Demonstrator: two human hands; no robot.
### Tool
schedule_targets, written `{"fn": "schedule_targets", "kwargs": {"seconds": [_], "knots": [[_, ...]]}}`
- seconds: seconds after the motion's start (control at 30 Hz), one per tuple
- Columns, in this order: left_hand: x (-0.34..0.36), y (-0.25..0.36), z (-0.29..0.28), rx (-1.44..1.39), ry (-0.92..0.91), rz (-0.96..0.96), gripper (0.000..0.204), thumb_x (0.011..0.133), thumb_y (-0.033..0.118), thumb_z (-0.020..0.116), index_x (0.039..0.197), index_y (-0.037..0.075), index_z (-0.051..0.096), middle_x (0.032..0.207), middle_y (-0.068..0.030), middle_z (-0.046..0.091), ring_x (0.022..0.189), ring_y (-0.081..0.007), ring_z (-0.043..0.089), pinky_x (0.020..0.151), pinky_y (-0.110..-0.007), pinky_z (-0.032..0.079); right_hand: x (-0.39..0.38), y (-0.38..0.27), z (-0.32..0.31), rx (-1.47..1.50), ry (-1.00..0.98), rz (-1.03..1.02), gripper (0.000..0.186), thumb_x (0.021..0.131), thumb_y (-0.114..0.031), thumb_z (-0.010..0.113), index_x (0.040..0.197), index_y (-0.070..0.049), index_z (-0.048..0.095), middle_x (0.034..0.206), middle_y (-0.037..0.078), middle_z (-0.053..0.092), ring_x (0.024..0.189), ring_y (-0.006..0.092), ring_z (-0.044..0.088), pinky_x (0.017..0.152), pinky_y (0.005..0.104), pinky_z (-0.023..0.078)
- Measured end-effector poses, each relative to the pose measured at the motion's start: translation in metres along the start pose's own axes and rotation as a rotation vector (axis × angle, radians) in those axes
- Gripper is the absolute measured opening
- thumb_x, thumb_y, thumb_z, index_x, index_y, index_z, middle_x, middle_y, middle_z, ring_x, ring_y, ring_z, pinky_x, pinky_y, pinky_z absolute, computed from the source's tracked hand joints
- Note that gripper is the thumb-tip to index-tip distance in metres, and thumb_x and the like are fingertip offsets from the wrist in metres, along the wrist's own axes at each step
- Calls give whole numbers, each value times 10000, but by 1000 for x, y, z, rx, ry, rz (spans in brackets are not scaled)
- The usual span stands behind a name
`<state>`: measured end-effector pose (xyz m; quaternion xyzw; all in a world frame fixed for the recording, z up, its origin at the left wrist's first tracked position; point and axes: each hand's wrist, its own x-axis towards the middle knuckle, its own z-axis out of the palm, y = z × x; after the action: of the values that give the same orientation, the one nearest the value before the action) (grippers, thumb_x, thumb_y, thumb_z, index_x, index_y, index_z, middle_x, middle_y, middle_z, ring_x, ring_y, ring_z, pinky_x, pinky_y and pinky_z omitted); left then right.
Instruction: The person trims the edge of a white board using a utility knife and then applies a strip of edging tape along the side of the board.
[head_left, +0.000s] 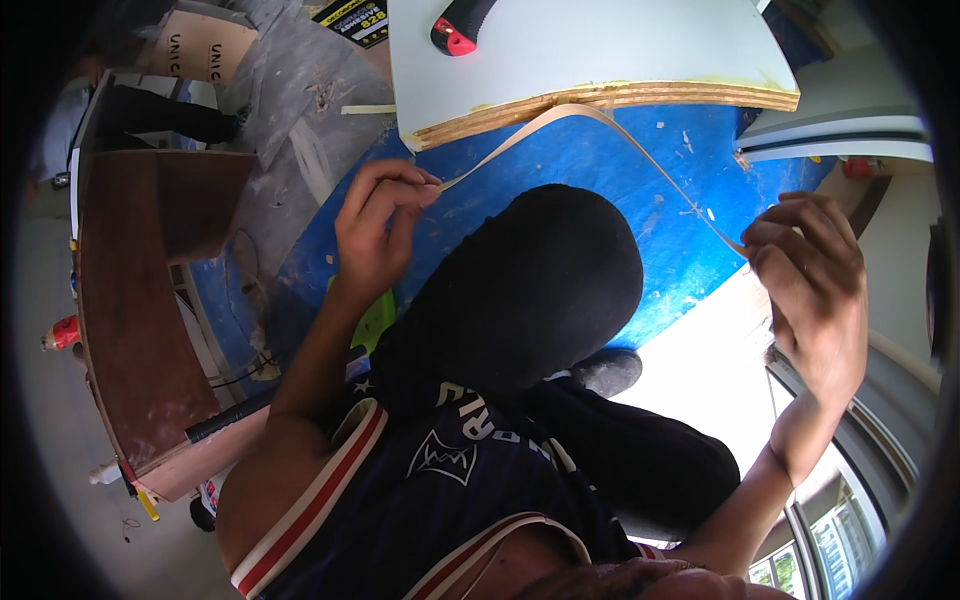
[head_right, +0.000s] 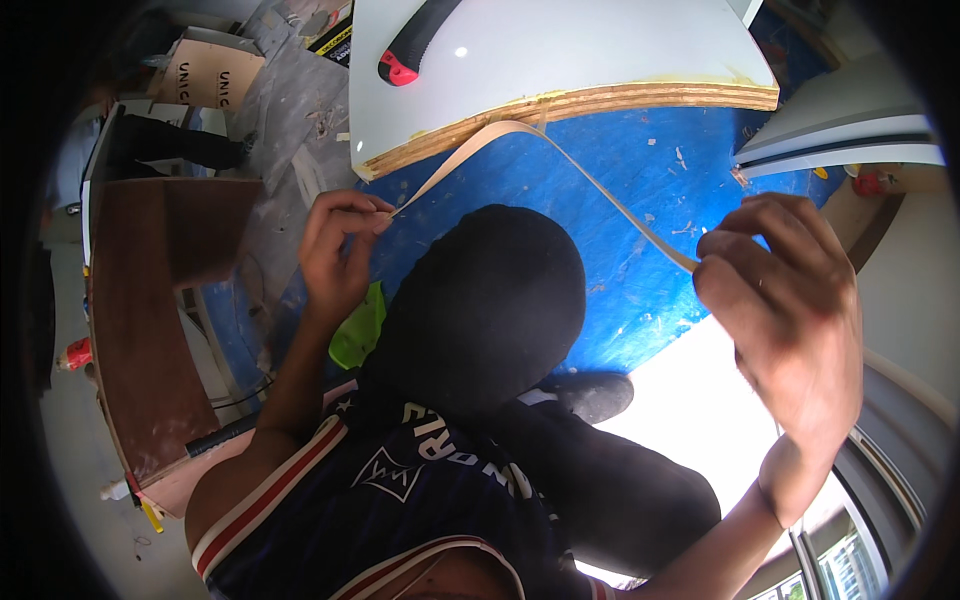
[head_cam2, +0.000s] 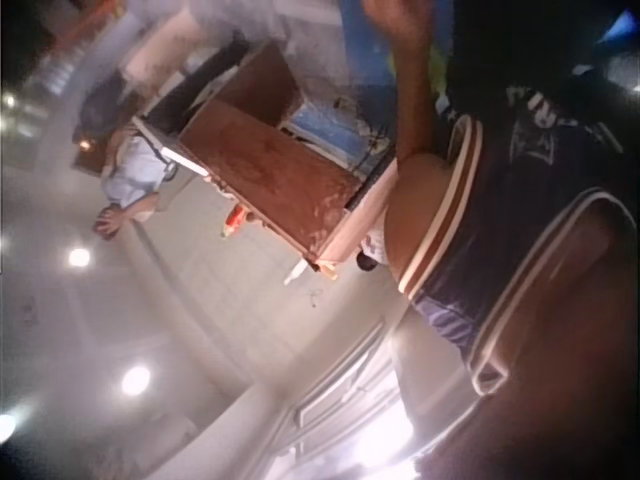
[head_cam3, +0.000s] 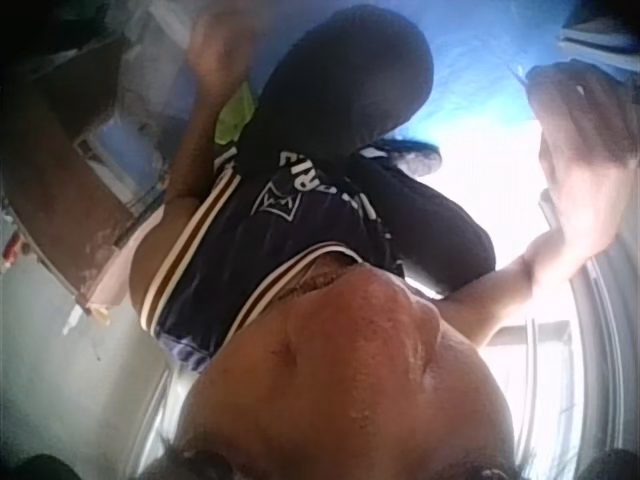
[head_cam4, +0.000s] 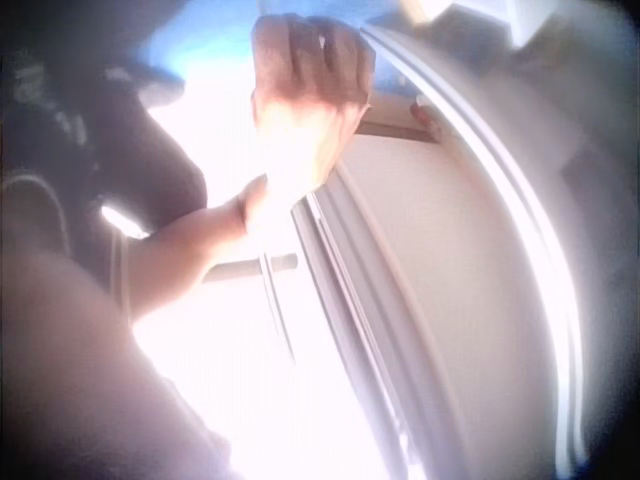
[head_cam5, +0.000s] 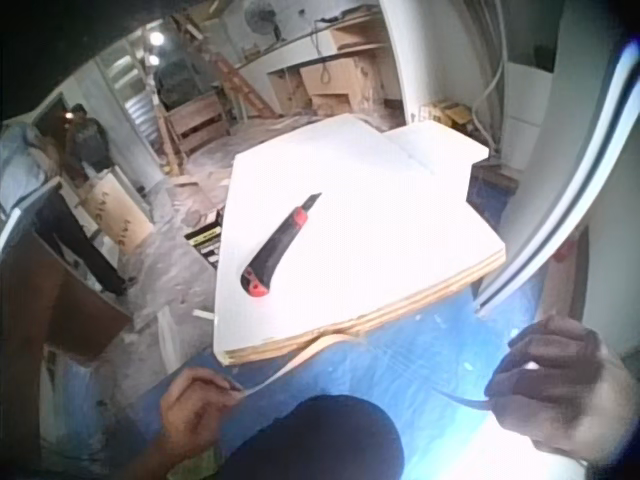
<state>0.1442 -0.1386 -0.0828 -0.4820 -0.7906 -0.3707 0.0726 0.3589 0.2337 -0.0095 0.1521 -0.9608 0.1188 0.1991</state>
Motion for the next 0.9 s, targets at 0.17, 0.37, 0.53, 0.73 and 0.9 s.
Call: {"fn": "schedule_targets", "kwargs": {"seconds": [0.17, 0.37, 0.53, 0.73, 0.9], "knots": [[-4, -36, 6, -200, 89, -79, 117, 1007, -153, 637, 993, -48, 687, 1165, -150, 669, 1044, -265, 778, 910, -366, 645, 12, -34, -27, 11, 161, 50, 244, 697, -73, 780, 826, 45, 609, 838, 151, 727, 797, 336, 711, 759, 476, 593], [-1, -48, -21, -338, 129, -292, 79, 1091, -22, 613, 1145, -55, 661, 1263, -155, 644, 1168, -258, 720, 945, -410, 656, 10, -32, -44, 6, 98, 65, 63, 932, 13, 702, 924, 53, 654, 852, 184, 740, 744, 326, 700, 701, 476, 546], [30, -21, 0, -487, 244, -308, 150, 1043, -27, 701, 1192, -18, 704, 1266, -91, 637, 1113, -184, 693, 931, -332, 639, 1, -2, -27, 46, 40, 243, 128, 927, 41, 771, 1030, 19, 697, 966, 136, 755, 839, 276, 699, 761, 379, 545], [29, -27, 24, -384, 320, -256, 283, 958, 6, 837, 1220, -11, 734, 1304, -84, 597, 1125, -164, 685, 901, -300, 646, -36, 53, -30, 331, 274, 471, 142, 1026, 10, 734, 1161, 38, 702, 1085, 129, 768, 990, 210, 719, 908, 347, 543], [26, -35, 18, -432, 278, -289, 232, 974, -46, 799, 1201, -35, 751, 1312, -95, 588, 1239, -184, 648, 974, -311, 613, -77, 92, -35, 365, 345, 588, 259, 1062, -42, 720, 1284, 92, 705, 1148, 147, 760, 1071, 226, 723, 1000, 338, 538]]}}
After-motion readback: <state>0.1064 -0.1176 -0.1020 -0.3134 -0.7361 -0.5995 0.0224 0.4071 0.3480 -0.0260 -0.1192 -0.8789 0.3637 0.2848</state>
